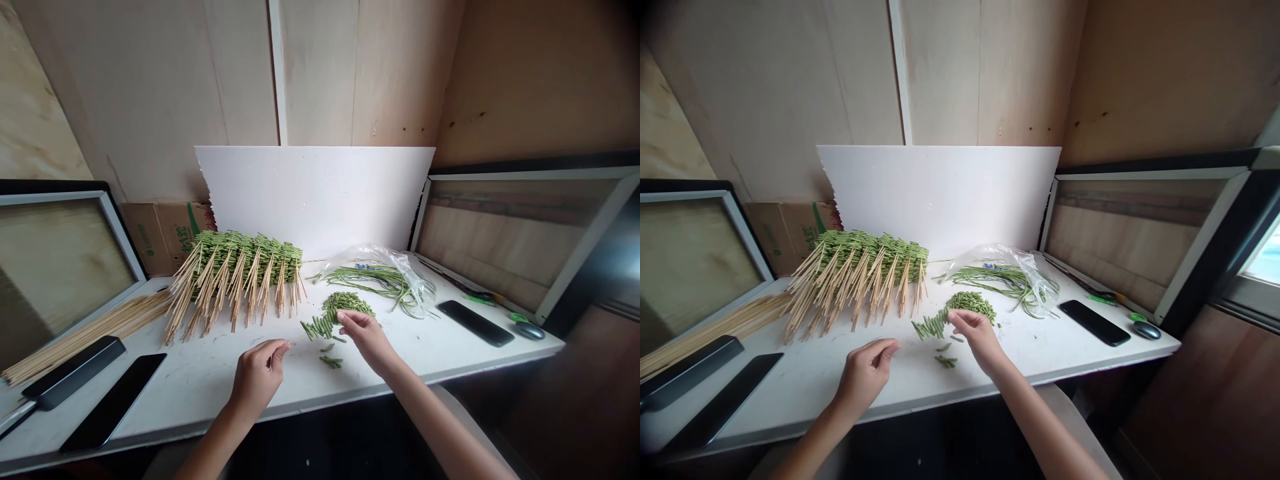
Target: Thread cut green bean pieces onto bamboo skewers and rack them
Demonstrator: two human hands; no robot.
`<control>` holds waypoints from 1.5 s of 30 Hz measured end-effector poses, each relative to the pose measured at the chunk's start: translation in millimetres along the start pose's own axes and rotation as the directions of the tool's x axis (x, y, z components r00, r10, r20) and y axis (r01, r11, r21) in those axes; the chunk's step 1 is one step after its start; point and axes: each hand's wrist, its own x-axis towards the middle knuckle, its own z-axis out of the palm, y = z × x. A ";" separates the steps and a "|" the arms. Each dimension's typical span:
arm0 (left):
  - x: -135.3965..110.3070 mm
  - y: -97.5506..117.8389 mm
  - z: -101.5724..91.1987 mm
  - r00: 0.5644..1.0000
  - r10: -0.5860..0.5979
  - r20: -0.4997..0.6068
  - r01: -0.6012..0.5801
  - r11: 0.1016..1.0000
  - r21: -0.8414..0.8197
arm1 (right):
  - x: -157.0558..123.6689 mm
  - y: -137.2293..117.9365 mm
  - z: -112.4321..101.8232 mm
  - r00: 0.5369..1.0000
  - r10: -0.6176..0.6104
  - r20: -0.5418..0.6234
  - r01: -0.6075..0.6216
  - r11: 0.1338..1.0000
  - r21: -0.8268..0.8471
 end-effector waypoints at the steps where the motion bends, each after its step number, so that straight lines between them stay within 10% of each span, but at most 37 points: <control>1: 0.8 0.9 -0.8 1.000 -0.015 0.001 0.015 1.000 0.000 | 1.6 -0.6 -2.6 1.000 0.001 0.020 -0.001 1.000 0.009; 8: 1.5 -2.9 -2.6 0.992 -0.123 0.041 0.124 0.992 -0.014 | 5.5 -12.7 -16.8 0.994 -0.044 0.104 0.074 0.949 -0.307; 14: 7.3 -9.3 -1.8 0.945 -0.313 0.093 0.323 0.938 -0.128 | 4.0 -2.6 -23.9 0.963 -0.061 0.264 0.248 0.592 -0.767; 21: 16.2 -29.2 -1.3 0.898 -0.404 0.174 0.439 0.819 -0.369 | 6.4 9.2 -26.7 0.964 -0.099 0.247 0.266 0.401 -0.877; 25: 27.2 -47.0 -11.8 0.919 -0.393 0.012 0.381 0.882 -0.276 | 10.9 8.9 -25.6 0.968 -0.034 0.248 0.244 0.342 -0.908; 34: 117.0 -101.6 -77.7 0.914 -0.283 -0.292 0.328 0.937 0.118 | 16.4 16.1 -29.7 0.970 -0.055 0.238 0.242 0.362 -0.900; 45: 224.9 -189.8 -109.6 0.838 -0.485 -0.250 0.545 0.769 0.335 | 23.0 22.3 -32.5 0.966 -0.097 0.239 0.258 0.400 -0.879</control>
